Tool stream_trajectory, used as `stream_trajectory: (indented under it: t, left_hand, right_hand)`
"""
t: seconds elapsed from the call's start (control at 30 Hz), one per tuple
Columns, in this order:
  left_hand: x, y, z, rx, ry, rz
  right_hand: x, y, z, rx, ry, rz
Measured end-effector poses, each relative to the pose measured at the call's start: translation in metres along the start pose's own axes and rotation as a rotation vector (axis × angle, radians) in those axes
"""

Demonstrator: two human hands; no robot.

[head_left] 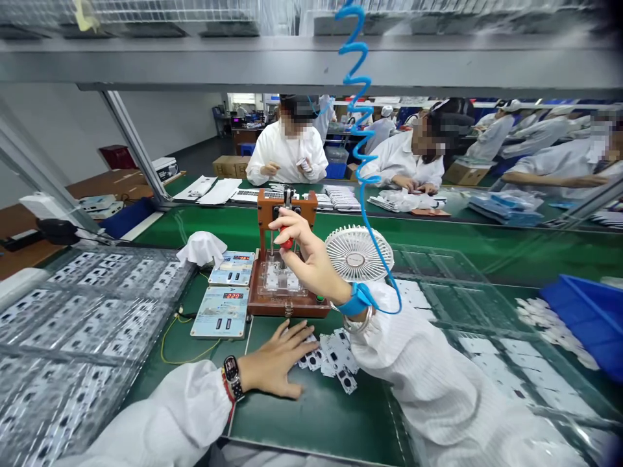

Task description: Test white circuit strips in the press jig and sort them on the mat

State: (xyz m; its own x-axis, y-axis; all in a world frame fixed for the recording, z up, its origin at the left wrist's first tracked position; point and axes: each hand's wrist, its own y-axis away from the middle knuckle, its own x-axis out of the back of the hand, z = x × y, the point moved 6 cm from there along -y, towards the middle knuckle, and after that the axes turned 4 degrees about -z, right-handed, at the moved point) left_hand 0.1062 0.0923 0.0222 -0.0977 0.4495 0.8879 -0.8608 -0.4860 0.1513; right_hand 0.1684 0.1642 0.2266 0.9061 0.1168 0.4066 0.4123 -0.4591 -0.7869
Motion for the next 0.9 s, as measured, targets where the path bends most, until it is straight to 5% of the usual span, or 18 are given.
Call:
stream_trajectory:
  t: [0.17,0.57,0.73,0.9]
  left_hand:
    - [-0.006,-0.004,-0.002,0.048,-0.064,0.105]
    - [-0.004,-0.004,-0.004,-0.072,-0.037,0.224]
    - [-0.004,0.002,-0.004,-0.026,-0.049,0.228]
    - [-0.009,0.001,-0.008,0.037,-0.056,0.242]
  right_hand:
    - [0.002,0.001,-0.002,0.129,0.228,-0.13]
    - [0.003,-0.007,0.001,0.243,0.467,-0.072]
    - [0.017,-0.021,-0.017,0.238,0.293,0.025]
    - [0.048,-0.096,0.008,-0.092,-0.057,0.086]
